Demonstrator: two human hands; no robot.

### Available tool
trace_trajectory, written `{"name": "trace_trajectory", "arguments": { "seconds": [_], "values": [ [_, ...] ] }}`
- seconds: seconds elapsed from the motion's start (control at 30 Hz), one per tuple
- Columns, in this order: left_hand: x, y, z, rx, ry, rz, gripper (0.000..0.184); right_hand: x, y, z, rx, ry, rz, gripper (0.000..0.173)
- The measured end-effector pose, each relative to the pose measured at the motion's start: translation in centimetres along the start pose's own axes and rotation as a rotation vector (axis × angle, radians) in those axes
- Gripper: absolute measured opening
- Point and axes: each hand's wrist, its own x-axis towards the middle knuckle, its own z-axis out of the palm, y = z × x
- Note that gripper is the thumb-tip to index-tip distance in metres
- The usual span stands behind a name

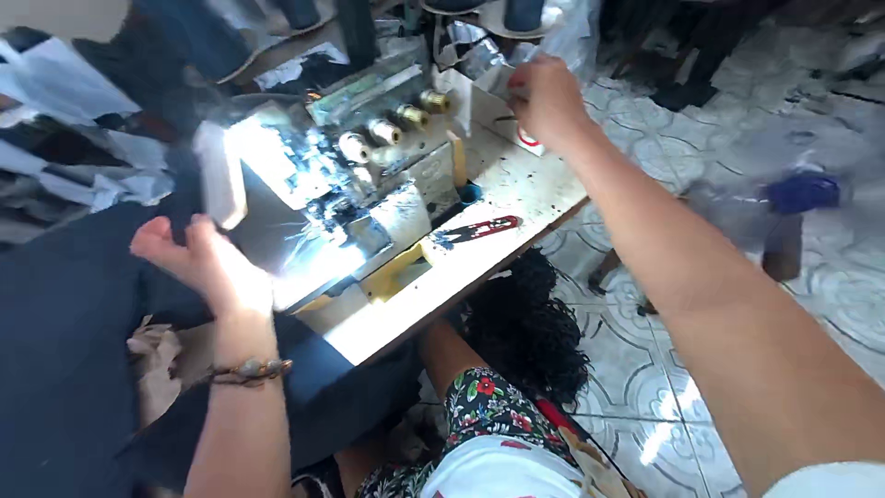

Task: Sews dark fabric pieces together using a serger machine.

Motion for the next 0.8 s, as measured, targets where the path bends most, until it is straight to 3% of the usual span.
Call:
{"name": "trace_trajectory", "arguments": {
  "seconds": [0.13,0.27,0.37,0.47,0.53,0.6,0.67,0.7,0.8],
  "values": [
    [-1.0,1.2,-0.2,0.274,-0.014,0.323,0.045,-7.2,-5.7,4.6,0.234,0.041,-0.251,0.025],
    [-5.8,3.0,-3.1,0.635,-0.4,0.545,0.023,-13.3,-8.0,8.6,0.318,0.126,-0.422,0.031],
    [-6.5,2.2,-7.4,0.88,-0.529,0.415,0.034,-16.8,-9.5,9.5,0.412,0.095,-0.473,0.035],
    [-6.0,1.9,-13.3,0.888,-0.383,0.26,0.038,-20.8,-12.2,10.1,0.552,-0.047,-0.482,0.035],
    [-6.5,2.0,-15.4,0.861,-0.337,0.18,0.035,-23.2,-13.9,11.3,0.608,-0.31,-0.52,0.034],
    [-7.3,1.8,-15.4,0.882,-0.424,0.098,0.033,-24.3,-15.7,12.3,0.521,-0.697,-0.498,0.036],
    [-7.9,1.2,-14.3,0.935,-0.521,0.022,0.039,-24.4,-17.9,13.5,0.442,-1.032,-0.359,0.047],
    [-7.9,1.0,-13.7,0.946,-0.551,-0.008,0.044,-24.6,-18.8,14.5,0.442,-1.076,-0.313,0.051],
    [-7.0,0.5,-11.8,0.874,-0.604,-0.092,0.045,-26.3,-20.4,17.2,0.614,-0.98,-0.263,0.051]
  ]
}}
